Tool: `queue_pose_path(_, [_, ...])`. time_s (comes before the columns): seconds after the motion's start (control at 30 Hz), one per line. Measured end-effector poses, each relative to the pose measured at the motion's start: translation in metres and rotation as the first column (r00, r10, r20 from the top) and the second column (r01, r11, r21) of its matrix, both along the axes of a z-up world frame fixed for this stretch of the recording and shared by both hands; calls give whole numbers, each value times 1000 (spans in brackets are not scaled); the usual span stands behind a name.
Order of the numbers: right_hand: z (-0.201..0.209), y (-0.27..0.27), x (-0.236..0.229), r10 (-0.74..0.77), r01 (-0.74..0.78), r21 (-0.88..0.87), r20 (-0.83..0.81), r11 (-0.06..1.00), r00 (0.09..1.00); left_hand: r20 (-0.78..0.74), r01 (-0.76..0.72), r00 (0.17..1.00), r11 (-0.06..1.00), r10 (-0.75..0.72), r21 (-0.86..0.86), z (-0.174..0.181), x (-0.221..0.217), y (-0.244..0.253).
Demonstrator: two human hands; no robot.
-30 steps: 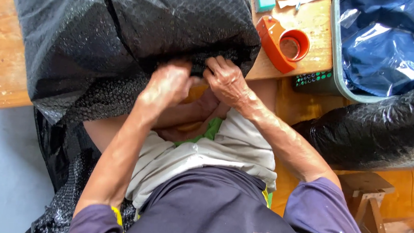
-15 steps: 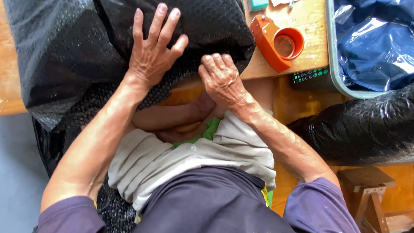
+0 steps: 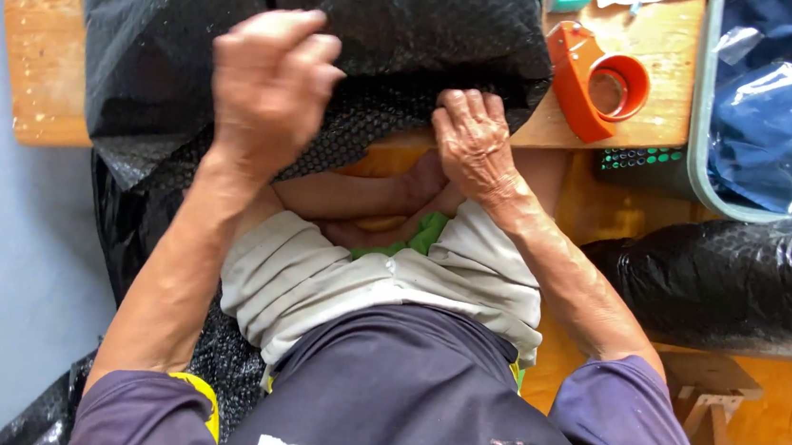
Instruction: The person sits on the floor and repeatedly applies clear tape to a large black bubble-wrapped package on a wooden table. They use a red tape dispenser to cut tape, press it onto the package, and smooth it down by hand.
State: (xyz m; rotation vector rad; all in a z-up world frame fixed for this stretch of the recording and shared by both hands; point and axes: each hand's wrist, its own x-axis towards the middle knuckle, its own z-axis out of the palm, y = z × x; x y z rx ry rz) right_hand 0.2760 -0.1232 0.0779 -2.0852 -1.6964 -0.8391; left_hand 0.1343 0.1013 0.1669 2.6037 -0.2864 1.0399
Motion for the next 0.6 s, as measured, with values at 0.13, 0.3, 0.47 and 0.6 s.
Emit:
queue_pose_path(0.13, [-4,0,0,5,-6,-21,-26,1000,1000,34,-308,951,933,307,186,-22,-34,27])
queue_pose_path(0.3, [-18,2,2,-7,9,-91,27,996,1000,-101,-287,938,908,331,306,-64,-36,45])
queue_pose_path(0.47, [-41,5,3,-75,73,-46,-62,996,995,-23,-305,937,846,349,438,-126,-30,66])
queue_pose_path(0.6, [-28,18,-13,-73,71,-29,-95,997,993,-36,-270,952,888,304,373,-111,-30,58])
